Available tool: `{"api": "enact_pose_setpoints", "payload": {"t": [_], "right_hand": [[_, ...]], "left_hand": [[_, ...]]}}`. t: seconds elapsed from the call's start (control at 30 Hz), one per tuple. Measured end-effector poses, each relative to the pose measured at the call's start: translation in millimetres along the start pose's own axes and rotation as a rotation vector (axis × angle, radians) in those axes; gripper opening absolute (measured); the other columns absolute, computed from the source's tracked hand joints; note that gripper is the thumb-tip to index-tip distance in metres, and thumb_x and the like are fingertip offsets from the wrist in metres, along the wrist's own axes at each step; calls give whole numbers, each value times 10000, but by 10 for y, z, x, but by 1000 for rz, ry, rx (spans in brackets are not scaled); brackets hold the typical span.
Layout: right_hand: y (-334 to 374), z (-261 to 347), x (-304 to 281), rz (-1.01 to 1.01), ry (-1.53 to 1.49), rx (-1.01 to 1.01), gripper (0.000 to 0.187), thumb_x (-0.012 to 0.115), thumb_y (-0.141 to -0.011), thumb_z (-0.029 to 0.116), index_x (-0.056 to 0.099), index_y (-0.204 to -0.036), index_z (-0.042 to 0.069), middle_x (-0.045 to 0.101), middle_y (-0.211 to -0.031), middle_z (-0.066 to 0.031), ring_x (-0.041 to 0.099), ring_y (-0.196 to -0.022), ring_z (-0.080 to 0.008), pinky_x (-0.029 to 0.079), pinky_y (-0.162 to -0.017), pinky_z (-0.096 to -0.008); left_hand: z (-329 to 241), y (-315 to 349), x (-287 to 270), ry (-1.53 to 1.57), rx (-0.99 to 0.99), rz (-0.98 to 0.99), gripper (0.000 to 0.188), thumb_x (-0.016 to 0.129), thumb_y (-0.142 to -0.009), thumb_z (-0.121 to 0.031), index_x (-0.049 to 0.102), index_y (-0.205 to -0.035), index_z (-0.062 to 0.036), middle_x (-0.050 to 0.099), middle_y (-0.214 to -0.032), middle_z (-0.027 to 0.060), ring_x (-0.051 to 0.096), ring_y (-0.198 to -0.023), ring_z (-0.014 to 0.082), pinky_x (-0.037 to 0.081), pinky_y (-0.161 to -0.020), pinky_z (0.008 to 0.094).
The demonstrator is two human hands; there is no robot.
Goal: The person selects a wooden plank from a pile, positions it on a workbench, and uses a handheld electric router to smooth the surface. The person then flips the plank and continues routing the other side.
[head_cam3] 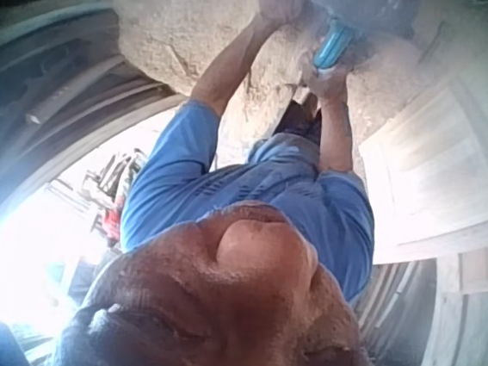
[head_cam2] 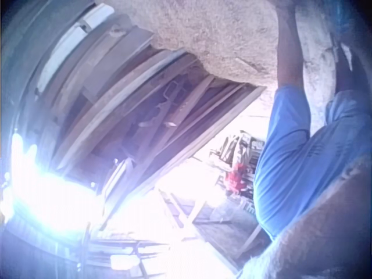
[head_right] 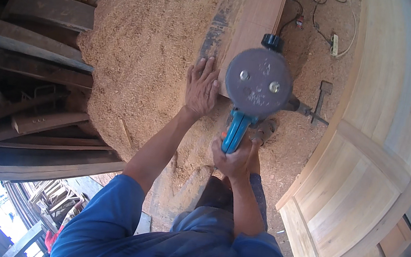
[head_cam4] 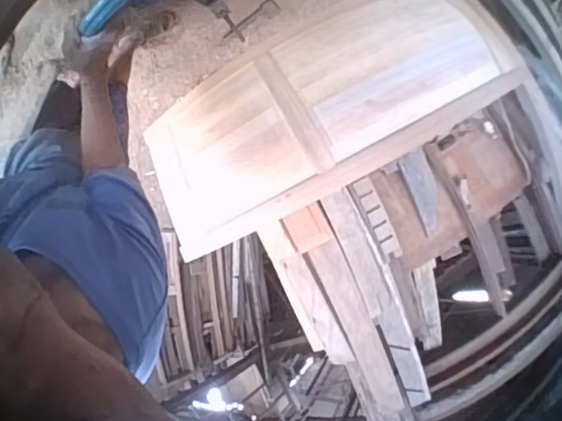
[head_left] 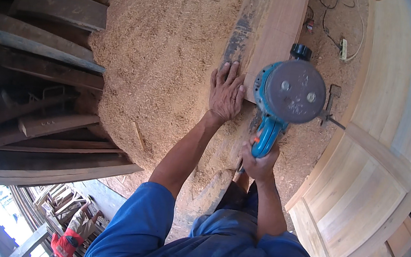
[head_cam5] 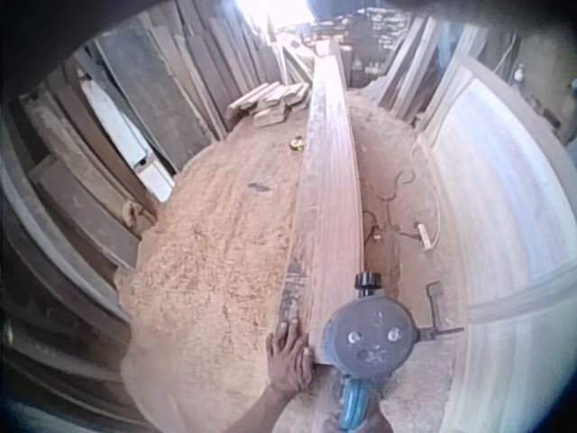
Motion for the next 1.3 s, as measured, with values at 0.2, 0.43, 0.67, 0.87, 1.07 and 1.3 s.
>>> {"api": "enact_pose_setpoints", "payload": {"t": [0.2,0.43,0.67,0.87,1.07,1.3], "right_hand": [[-1481,223,-233,-126,70,-152,345,715,-774,84,571,-1080,11,576,-805,-26,588,-719,-145,521,-710,-328],[-2942,408,-551,-176,156,-275,193,705,-828,60,597,-987,36,601,-788,12,564,-663,-63,484,-585,-265],[-2211,392,-389,-132,77,-171,362,739,-752,140,601,-1071,35,600,-836,-14,603,-793,-124,522,-788,-338],[-691,351,-110,-53,-54,19,225,673,-795,68,559,-983,23,562,-786,-4,585,-682,-125,511,-652,-307],[658,213,101,68,57,-85,281,686,-783,-22,491,-972,48,522,-815,-23,529,-693,-99,472,-641,-270],[277,315,48,-55,39,-134,229,684,-798,13,533,-970,21,586,-729,-38,632,-673,-157,515,-637,-308]], "left_hand": [[23,-2,10,11,-4,11,432,410,-1001,-326,580,-1331,-105,384,-1579,143,256,-1480,346,82,-1218,526],[16,-65,52,-19,23,44,434,401,-992,-321,567,-1335,-114,387,-1571,159,258,-1469,376,105,-1203,550],[14,-68,-3,-51,24,6,428,387,-1002,-311,581,-1296,-70,431,-1537,190,308,-1441,392,139,-1196,532],[98,-47,74,-32,-5,50,426,399,-1001,-329,576,-1327,-122,389,-1573,156,246,-1480,367,107,-1207,549],[45,-33,45,-56,-16,64,442,373,-1015,-332,581,-1326,-97,388,-1571,160,235,-1486,360,97,-1209,542],[6,-24,13,-41,17,40,450,378,-1015,-327,571,-1344,-87,378,-1576,161,252,-1478,361,101,-1207,544]]}}
Point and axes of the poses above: each hand's wrist, its own y-axis away from the middle knuckle, its own x-axis out of the palm, z = x × y, the point moved 8 cm from there along -y, towards the middle knuckle
